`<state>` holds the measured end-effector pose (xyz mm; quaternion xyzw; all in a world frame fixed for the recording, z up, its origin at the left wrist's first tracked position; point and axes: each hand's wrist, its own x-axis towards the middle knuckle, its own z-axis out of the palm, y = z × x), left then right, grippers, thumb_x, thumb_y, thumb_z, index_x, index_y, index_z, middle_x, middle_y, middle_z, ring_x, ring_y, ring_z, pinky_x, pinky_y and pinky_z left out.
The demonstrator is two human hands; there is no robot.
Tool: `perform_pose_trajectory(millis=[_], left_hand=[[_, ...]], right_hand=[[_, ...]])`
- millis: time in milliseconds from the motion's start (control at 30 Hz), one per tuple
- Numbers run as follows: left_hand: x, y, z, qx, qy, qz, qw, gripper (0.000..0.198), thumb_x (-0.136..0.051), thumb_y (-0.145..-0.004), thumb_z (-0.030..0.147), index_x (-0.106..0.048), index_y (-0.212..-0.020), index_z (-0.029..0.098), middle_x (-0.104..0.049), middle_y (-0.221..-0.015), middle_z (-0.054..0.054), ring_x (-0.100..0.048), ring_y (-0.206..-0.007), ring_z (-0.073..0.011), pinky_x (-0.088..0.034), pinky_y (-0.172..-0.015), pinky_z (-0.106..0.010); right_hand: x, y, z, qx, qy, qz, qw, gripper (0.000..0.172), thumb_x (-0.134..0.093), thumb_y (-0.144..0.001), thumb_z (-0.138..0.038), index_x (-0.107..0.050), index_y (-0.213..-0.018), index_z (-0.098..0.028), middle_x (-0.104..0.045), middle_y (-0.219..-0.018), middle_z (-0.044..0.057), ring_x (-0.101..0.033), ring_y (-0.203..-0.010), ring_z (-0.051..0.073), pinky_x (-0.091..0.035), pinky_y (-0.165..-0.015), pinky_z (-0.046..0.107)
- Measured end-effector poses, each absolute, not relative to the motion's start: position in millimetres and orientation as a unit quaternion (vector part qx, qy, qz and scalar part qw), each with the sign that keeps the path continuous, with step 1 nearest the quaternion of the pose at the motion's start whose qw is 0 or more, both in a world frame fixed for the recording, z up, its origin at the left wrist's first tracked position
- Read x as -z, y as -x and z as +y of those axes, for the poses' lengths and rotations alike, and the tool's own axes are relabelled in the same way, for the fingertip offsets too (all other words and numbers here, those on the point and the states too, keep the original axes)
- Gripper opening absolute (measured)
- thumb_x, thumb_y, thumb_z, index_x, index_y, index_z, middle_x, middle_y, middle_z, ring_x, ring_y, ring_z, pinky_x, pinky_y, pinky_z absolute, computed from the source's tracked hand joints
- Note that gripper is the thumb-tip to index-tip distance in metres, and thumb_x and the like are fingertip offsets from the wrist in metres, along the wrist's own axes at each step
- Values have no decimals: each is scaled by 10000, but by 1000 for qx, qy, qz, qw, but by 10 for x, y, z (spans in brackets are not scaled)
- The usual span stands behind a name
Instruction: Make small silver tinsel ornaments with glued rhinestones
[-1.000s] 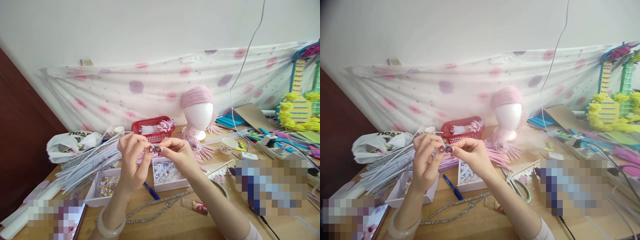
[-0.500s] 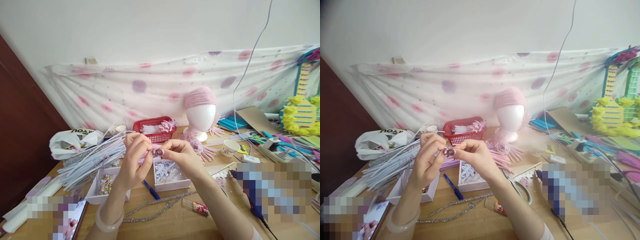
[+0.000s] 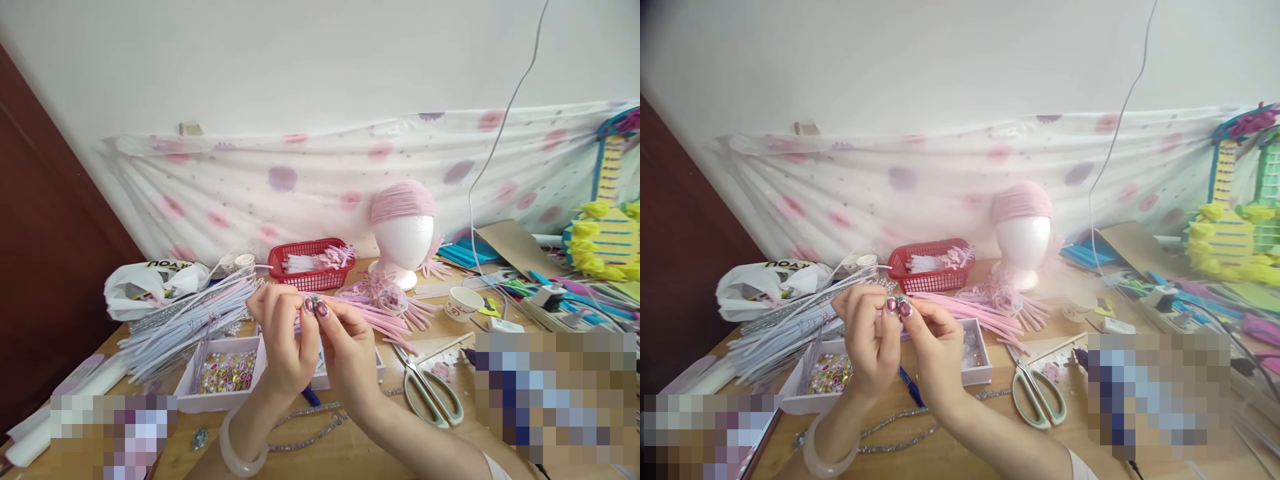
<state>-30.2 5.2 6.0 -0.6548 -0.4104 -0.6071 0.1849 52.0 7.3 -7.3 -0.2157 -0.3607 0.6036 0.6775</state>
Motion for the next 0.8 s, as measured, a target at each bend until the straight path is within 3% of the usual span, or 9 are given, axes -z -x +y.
perform_pose_trajectory(millis=[267,400,533,667,800], left_hand=[[-117,425,69,589,691,-402,122,196,-412,-946,111,-463,-790,220,-539,-814,-34,-467,-865,-222,-354,-804,-407],[-273,688,71,517,762,-383,65,233,-429,-969,213,-487,-744,226,-579,-801,-45,-493,-904,-245,-375,-813,-431],[-375,820,46,421,831,-362,-31,264,-385,-985,240,-472,-735,237,-590,-771,-47,-508,-905,-252,-404,-835,-439],[-379,785,47,405,842,-351,-68,290,-383,-980,226,-464,-702,238,-572,-715,-36,-511,-853,-239,-423,-816,-417],[-320,694,86,461,802,-378,-29,295,-387,-985,223,-468,-701,234,-567,-729,-39,-501,-844,-233,-422,-779,-405]], right_hand=[[33,-630,167,-568,189,-429,677,42,-830,-748,-302,-806,-731,-271,-746,-760,-5,-628,-734,141,-505,-735,275],[-132,-825,275,-587,186,-553,562,84,-874,-665,-239,-792,-650,-227,-695,-650,-11,-561,-613,115,-462,-610,253],[-195,-962,340,-615,199,-588,487,94,-863,-668,-269,-788,-635,-223,-680,-597,-23,-532,-541,93,-454,-565,238],[-228,-1083,380,-630,218,-625,406,121,-854,-690,-327,-803,-667,-219,-716,-612,-3,-583,-556,109,-485,-579,242],[-287,-1129,378,-591,228,-642,432,215,-797,-762,-437,-826,-728,-227,-743,-670,26,-619,-634,142,-512,-631,269]])
